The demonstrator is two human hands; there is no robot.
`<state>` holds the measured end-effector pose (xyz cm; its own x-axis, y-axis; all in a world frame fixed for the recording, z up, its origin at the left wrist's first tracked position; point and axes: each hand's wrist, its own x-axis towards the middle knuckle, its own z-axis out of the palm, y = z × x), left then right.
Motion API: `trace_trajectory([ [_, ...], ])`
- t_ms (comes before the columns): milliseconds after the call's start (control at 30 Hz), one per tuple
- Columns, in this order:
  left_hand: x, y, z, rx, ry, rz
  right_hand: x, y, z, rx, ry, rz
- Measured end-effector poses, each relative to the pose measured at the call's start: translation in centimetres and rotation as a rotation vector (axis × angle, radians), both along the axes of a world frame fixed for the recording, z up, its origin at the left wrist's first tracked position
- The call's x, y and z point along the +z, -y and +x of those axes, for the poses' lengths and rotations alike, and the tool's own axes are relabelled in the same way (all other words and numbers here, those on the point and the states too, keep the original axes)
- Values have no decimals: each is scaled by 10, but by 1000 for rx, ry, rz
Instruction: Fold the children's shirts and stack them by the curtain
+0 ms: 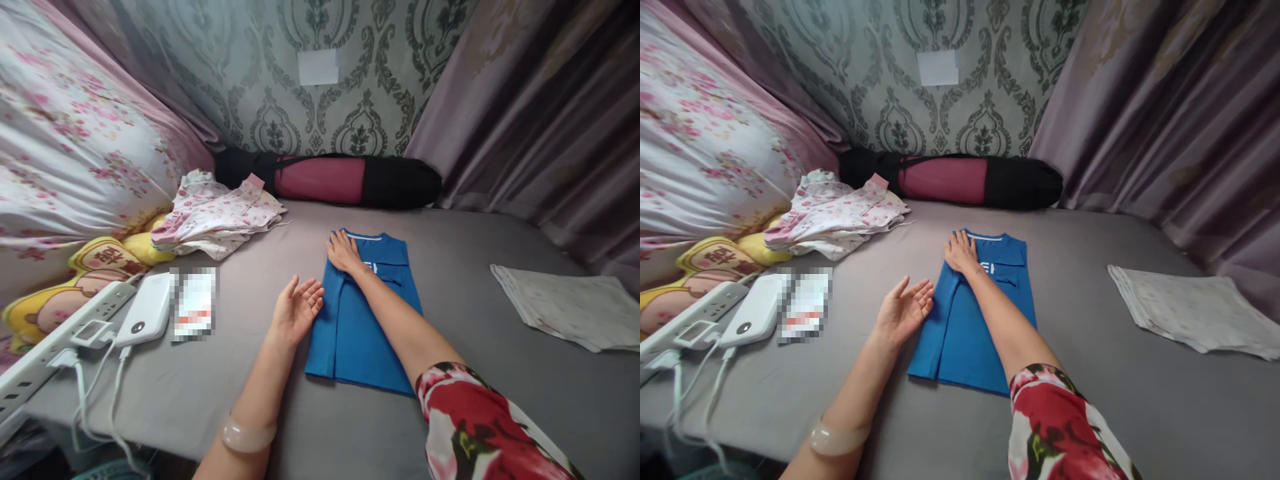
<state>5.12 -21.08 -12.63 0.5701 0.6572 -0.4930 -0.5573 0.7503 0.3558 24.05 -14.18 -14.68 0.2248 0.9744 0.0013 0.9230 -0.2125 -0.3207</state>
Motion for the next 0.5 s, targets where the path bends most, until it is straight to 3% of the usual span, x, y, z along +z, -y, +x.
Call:
trace_trajectory([
  [233, 1, 1, 0, -15, 9, -6, -6, 21, -8, -5, 41, -13],
  [500, 1, 1, -1, -19, -14, 14, -12, 21, -10, -30, 56, 27],
])
